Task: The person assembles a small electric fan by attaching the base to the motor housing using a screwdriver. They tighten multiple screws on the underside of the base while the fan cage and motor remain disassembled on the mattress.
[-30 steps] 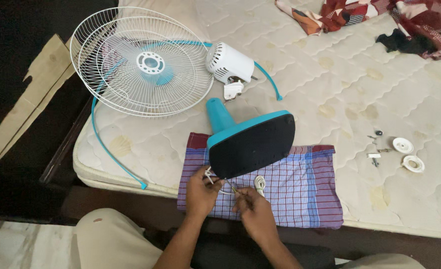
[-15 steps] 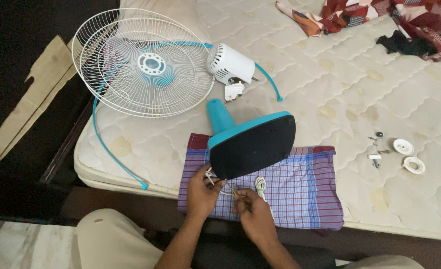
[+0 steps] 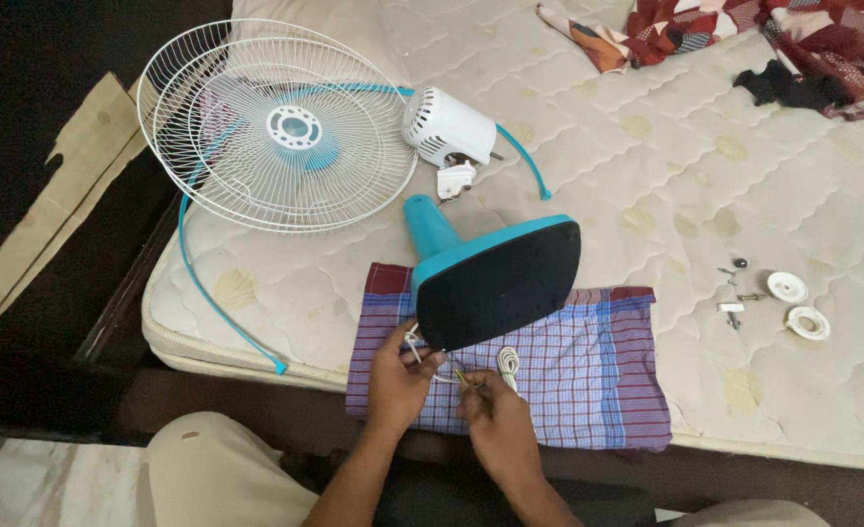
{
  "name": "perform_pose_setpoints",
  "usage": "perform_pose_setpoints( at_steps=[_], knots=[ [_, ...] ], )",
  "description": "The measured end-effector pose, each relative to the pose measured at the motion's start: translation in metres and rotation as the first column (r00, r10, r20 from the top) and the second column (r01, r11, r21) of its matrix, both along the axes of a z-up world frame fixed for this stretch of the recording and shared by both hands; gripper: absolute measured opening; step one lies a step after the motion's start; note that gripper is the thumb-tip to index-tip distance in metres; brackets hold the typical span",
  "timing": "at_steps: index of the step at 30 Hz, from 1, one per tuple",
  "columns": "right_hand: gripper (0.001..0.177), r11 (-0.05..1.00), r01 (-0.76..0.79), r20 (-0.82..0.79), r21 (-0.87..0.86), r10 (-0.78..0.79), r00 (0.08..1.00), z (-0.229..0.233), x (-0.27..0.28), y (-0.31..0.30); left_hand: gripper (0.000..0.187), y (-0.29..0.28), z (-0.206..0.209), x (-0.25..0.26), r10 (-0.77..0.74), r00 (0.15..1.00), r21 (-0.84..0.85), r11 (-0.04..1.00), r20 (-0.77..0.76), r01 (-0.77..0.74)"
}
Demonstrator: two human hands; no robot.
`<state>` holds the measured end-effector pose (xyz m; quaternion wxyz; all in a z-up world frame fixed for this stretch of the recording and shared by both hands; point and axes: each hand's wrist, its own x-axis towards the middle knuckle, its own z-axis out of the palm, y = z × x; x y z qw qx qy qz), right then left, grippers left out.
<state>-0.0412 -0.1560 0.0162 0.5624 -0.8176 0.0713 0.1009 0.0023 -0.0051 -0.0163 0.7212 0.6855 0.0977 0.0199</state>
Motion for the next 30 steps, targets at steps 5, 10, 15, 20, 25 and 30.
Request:
perform_pose_setpoints(
  at_steps=[5,10,15,20,25,30],
  knots=[
    [0.027,0.988,-0.002,0.08,-0.152,0.014,0.997,-0.003,-0.003,0.003,0.062,0.003,-0.006,0.0,-0.008,1.0,0.045,0.999,-0.017,0.008],
    [0.026,1.0,0.02,0.025,-0.003,-0.02,0.999,-0.007,-0.003,0.005,0.061,0.002,-0.011,0.002,-0.001,1.0,-0.072,0.997,0.003,0.001],
    [0.024,0.905,0.193,-0.261,0.379,-0.095,0.961,-0.012,0.0,0.005,0.058,0.002,-0.017,0.004,0.015,1.0,-0.093,0.996,-0.004,-0.016],
    [0.023,0.746,0.266,-0.348,0.611,-0.049,0.936,-0.019,0.002,0.005,0.053,0.002,-0.022,0.006,0.016,0.999,-0.103,0.995,0.03,-0.013],
    [0.024,0.855,0.168,-0.211,0.491,-0.071,0.975,-0.021,0.003,0.005,0.053,0.002,-0.016,0.007,0.009,0.999,-0.074,0.997,-0.04,-0.012],
    [0.026,0.959,0.049,-0.043,0.28,-0.038,0.998,-0.014,0.002,0.006,0.05,0.003,-0.001,0.005,-0.001,0.999,-0.04,0.999,-0.051,-0.001]
  ],
)
